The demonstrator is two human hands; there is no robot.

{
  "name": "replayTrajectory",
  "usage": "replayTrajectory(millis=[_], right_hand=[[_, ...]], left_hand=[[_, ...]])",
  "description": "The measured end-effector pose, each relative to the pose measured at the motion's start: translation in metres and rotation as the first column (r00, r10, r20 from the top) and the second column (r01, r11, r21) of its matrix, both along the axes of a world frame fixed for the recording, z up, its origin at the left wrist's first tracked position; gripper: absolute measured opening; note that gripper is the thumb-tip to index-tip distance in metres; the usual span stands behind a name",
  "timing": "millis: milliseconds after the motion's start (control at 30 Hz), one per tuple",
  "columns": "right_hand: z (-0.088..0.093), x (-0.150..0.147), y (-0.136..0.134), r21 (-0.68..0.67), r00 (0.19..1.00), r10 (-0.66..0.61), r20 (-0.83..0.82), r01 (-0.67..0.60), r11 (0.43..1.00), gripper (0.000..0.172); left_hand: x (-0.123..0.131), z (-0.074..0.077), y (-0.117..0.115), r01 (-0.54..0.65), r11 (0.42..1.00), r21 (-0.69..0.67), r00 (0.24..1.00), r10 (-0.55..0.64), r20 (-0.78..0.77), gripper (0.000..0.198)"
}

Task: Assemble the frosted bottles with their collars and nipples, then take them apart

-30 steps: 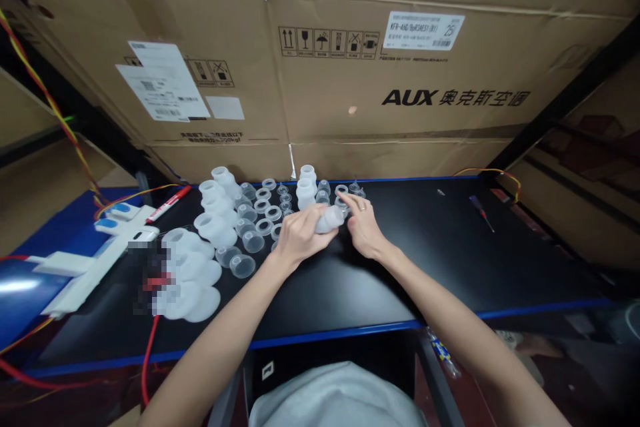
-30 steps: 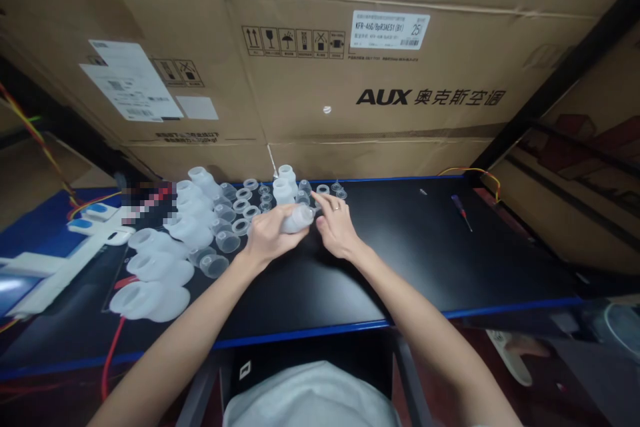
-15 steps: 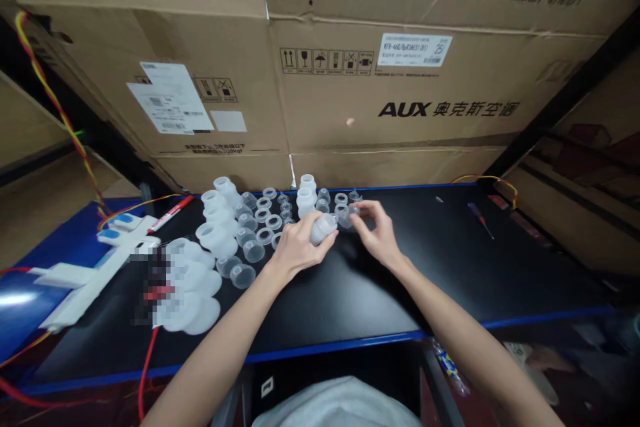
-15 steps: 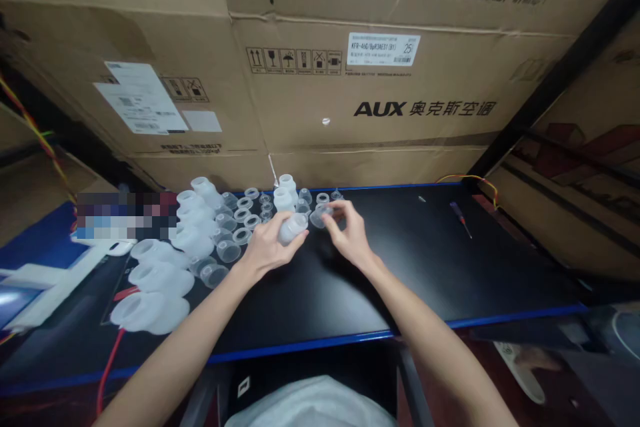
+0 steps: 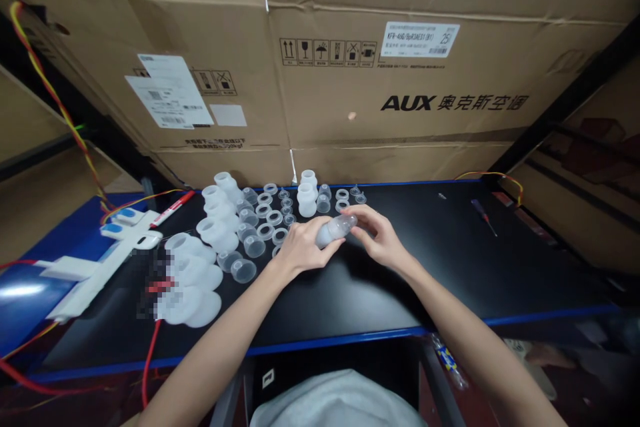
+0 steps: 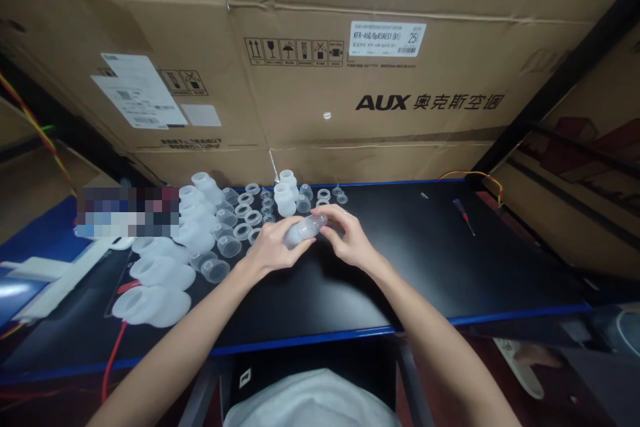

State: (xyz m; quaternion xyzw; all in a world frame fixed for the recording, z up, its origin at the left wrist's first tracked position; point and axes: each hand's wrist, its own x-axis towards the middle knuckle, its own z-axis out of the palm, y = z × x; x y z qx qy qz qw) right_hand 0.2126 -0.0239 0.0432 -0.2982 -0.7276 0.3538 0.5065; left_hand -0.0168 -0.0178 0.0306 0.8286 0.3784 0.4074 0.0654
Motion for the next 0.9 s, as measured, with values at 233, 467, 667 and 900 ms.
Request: replayTrajectory(millis=[233, 467, 667, 900], right_hand=[[0.0, 0.004, 0.001, 0.049, 0.998, -0.023, 0.062, 0.02, 0.999, 0.027], [-0.007, -0.009, 0.0, -0.052, 0.96, -0.276, 0.046, 0.279, 0.959, 0.033], [0.007, -0.004, 0.002, -0.052, 0.933, -0.361, -0.018, 0.359, 0.932, 0.033], [0.011, 0.032, 0.027, 0.025, 0.778, -0.624, -0.078, 0.627, 0.779, 0.036]], left_hand=[[0.008, 0.001, -0.006, 0.041, 0.986, -0.161, 0.991, -0.02, 0.129, 0.029], [0.017, -0.01, -0.007, -0.059, 0.998, 0.016, 0.997, 0.058, 0.06, 0.031], [0.024, -0.006, -0.011, -0.049, 0.998, -0.029, 0.996, 0.051, 0.069, 0.06], [0.019, -0.007, -0.001, -0.039, 0.997, 0.061, 0.991, 0.047, -0.126, 0.04]])
